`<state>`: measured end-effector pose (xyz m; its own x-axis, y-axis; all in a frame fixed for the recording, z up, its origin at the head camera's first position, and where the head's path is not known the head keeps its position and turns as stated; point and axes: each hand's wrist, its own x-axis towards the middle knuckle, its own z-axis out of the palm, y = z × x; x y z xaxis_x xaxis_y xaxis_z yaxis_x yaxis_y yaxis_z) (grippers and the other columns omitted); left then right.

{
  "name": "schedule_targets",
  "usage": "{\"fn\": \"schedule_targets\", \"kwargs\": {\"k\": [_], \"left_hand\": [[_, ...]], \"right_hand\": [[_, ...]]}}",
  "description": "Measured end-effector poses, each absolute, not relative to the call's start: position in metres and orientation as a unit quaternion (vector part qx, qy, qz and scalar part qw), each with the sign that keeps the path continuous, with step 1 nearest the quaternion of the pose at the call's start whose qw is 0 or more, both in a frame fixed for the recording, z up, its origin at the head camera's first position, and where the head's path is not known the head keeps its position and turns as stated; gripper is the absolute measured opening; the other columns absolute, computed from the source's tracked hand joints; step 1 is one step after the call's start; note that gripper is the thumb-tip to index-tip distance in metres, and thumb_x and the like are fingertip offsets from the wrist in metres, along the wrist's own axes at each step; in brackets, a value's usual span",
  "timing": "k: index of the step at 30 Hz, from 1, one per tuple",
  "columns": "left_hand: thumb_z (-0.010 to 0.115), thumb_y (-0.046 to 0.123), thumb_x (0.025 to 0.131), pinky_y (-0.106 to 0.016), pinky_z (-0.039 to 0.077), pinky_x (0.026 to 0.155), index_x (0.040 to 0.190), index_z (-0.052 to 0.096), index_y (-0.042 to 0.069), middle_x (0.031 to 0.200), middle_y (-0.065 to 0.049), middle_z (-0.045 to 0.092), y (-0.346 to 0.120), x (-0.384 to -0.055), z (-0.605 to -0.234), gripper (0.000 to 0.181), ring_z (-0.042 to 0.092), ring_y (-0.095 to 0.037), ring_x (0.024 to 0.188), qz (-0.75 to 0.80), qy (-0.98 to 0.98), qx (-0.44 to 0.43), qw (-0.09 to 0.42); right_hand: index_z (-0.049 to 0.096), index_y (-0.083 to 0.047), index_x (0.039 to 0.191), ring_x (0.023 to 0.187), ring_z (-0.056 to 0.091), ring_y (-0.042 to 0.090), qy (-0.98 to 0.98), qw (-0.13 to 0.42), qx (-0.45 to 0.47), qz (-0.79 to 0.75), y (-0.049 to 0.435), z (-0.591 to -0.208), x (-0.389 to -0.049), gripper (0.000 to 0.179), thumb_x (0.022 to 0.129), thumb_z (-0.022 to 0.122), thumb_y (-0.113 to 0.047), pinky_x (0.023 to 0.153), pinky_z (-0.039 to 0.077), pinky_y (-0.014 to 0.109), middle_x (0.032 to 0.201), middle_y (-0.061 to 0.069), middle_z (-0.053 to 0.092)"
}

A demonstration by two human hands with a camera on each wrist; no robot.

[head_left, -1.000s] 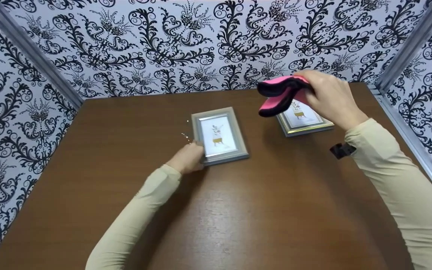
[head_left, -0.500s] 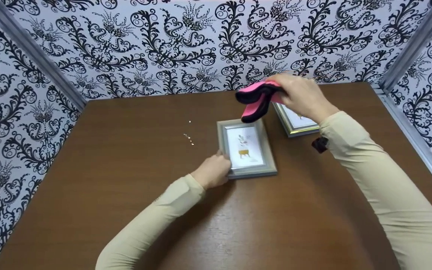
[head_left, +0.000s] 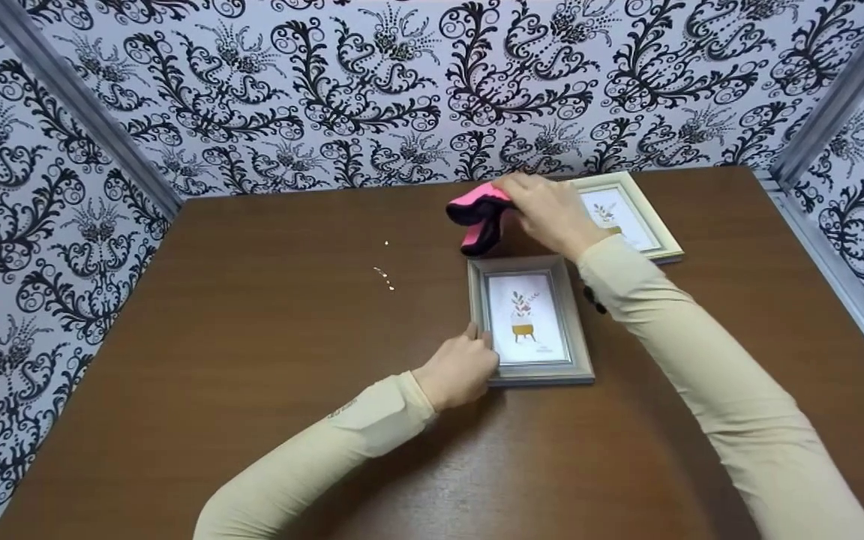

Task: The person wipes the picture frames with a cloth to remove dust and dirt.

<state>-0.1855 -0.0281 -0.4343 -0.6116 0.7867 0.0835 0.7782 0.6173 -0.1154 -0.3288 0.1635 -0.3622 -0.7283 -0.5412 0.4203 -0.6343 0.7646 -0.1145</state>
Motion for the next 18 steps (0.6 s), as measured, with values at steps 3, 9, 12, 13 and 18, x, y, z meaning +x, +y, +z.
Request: {"fn": "schedule_targets", "kwargs": {"k": [3, 9, 12, 13, 18], "left_hand": [[0.073, 0.008, 0.072, -0.032, 0.056, 0.055, 0.07, 0.067, 0.009, 0.08, -0.008, 0.062, -0.027, -0.184, -0.434, 0.006, 0.061, -0.023, 0.074, 0.037, -0.896, -0.438, 0.064], [0.075, 0.011, 0.072, -0.034, 0.056, 0.055, 0.071, 0.065, 0.009, 0.08, -0.008, 0.061, -0.026, -0.184, -0.437, 0.011, 0.062, -0.022, 0.068, 0.03, -0.897, -0.439, 0.053], [0.076, 0.012, 0.071, -0.034, 0.056, 0.055, 0.07, 0.065, 0.009, 0.079, -0.007, 0.061, -0.026, -0.185, -0.436, 0.012, 0.061, -0.023, 0.068, 0.025, -0.897, -0.44, 0.047], [0.077, 0.013, 0.071, -0.034, 0.056, 0.056, 0.071, 0.065, 0.01, 0.079, -0.007, 0.062, -0.027, -0.185, -0.435, 0.012, 0.061, -0.023, 0.069, 0.023, -0.897, -0.439, 0.043], [0.083, 0.02, 0.069, -0.034, 0.055, 0.061, 0.077, 0.068, 0.01, 0.084, -0.005, 0.064, -0.029, -0.186, -0.428, 0.02, 0.06, -0.022, 0.079, 0.022, -0.903, -0.429, 0.026]], "right_hand": [[0.055, -0.002, 0.125, 0.093, 0.064, 0.038, -0.916, 0.207, 0.332, 0.088, 0.157, -0.377, -0.331, 0.041, 0.085, 0.062, 0.007, 0.066, 0.056, 0.044, 0.123, 0.021, 0.06], [0.057, -0.001, 0.117, 0.074, 0.064, 0.036, -0.919, 0.174, 0.352, 0.022, 0.163, -0.405, -0.326, 0.031, 0.086, 0.061, 0.003, 0.055, 0.053, 0.042, 0.107, 0.022, 0.064], [0.059, -0.002, 0.115, 0.076, 0.064, 0.036, -0.918, 0.14, 0.37, 0.01, 0.172, -0.413, -0.322, 0.029, 0.087, 0.062, 0.002, 0.059, 0.054, 0.044, 0.103, 0.02, 0.066], [0.059, -0.002, 0.115, 0.079, 0.065, 0.036, -0.917, 0.128, 0.377, 0.007, 0.176, -0.416, -0.321, 0.029, 0.086, 0.062, 0.002, 0.062, 0.055, 0.045, 0.104, 0.02, 0.066], [0.059, -0.001, 0.119, 0.094, 0.064, 0.038, -0.923, 0.058, 0.379, 0.019, 0.189, -0.422, -0.317, 0.037, 0.082, 0.067, 0.001, 0.082, 0.051, 0.05, 0.109, 0.021, 0.066]]}}
